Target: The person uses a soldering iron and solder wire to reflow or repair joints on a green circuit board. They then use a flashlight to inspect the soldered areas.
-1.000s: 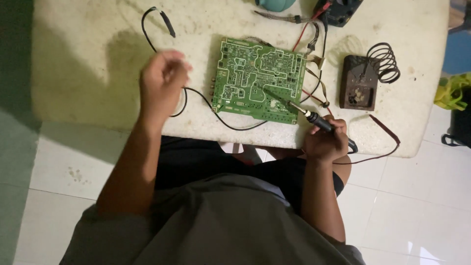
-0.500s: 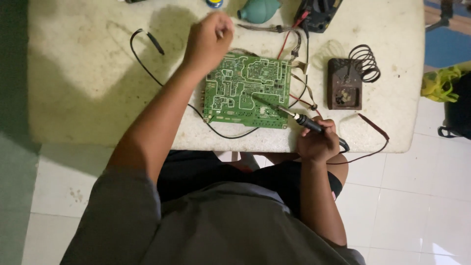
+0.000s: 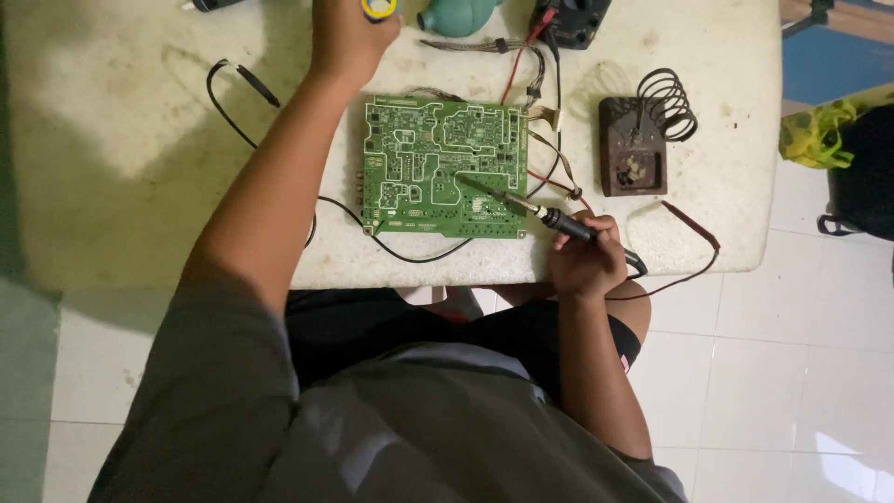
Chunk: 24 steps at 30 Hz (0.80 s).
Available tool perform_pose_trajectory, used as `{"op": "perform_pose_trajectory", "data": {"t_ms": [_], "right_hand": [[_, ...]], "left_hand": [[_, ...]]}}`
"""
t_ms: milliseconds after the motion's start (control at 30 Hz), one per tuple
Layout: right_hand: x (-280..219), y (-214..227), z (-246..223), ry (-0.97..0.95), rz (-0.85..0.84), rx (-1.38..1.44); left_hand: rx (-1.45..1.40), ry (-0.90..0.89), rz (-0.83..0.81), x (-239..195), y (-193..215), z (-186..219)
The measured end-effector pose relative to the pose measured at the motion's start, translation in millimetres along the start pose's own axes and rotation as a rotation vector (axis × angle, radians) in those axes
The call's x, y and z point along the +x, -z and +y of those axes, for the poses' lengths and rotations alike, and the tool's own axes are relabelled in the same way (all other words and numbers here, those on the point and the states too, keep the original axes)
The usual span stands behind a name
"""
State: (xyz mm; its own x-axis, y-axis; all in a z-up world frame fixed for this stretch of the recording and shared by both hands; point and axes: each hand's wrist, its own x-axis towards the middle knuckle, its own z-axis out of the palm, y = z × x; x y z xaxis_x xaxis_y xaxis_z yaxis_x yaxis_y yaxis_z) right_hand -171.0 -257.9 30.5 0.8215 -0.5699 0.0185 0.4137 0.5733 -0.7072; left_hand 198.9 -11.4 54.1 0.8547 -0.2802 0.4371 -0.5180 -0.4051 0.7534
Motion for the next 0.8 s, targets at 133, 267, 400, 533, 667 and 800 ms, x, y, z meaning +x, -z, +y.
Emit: {"op": "perform_pose_trajectory", "data": {"t_ms": [133, 267, 400, 533, 667, 800], "right_hand": [[0.4, 3.8, -2.2, -0.045, 0.026, 0.032], [-1.6, 2.1, -0.9, -0.08, 0.073, 0.05], [0.3, 4.4, -0.9, -0.073, 0.102, 0.045], [-0.3, -3.6, -9.4, -0.137, 0.089, 0.008], [-1.0, 9.1, -10.4, -0.147, 0.094, -0.015], [-2.1, 18.9, -8.4, -0.097, 0.043, -0.063]], "left_hand": [[-0.231, 0.183, -0.053, -46.6, 57.9, 78.1], [-0.618, 0.307, -0.189, -93.8, 96.4, 108.3], [-0.579, 0.247, -0.226, -120.2, 100.9, 102.7], [-0.508, 0.24, -0.335, -116.2, 101.7, 101.6], [-0.545, 0.193, -0.351, -111.3, 92.8, 98.3], [-0.568, 0.06, -0.225, -122.7, 76.0, 81.3]]}}
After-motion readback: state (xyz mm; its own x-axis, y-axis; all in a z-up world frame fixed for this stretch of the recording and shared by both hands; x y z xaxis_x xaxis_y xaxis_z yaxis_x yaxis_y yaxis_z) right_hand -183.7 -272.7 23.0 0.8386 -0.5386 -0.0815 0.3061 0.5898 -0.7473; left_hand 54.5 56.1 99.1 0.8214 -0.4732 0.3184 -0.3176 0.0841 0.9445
